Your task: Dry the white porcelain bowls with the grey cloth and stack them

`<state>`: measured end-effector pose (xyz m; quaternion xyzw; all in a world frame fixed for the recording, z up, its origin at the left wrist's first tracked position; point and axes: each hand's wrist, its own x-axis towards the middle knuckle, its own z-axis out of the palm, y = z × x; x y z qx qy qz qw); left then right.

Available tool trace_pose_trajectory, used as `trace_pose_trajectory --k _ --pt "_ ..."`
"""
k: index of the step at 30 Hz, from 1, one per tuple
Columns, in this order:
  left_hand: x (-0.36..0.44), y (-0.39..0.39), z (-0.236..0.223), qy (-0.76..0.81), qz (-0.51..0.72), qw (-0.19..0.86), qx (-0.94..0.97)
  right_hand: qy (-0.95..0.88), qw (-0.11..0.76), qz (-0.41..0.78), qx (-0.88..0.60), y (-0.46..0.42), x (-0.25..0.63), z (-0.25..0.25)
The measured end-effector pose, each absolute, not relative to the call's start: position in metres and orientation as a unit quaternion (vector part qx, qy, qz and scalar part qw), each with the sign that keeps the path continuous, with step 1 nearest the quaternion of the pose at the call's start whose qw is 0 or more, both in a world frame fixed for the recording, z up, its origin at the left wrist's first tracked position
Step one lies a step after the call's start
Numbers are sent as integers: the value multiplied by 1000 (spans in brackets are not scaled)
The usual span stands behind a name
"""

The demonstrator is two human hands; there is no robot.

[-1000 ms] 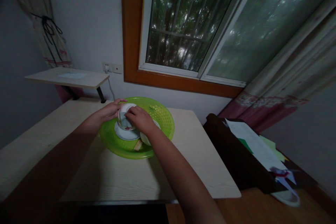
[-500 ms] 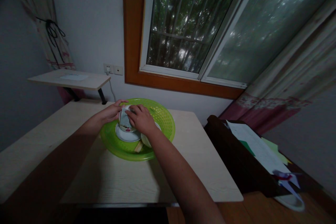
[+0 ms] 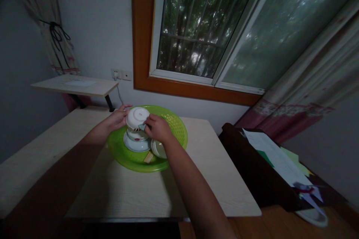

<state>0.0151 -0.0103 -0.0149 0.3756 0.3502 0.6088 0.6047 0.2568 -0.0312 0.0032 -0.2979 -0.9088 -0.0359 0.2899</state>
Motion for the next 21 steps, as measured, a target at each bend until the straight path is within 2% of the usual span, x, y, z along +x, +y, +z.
trace_pose_trajectory --k 5,14,21 --pt "15 -9 -16 345 616 599 379 -874 312 -9 -372 -25 261 0" --pt "17 -13 -9 352 624 604 350 -817 391 51 -420 -15 257 -7" --pt "16 -11 -11 349 624 603 353 -861 391 70 -319 -21 255 -4"
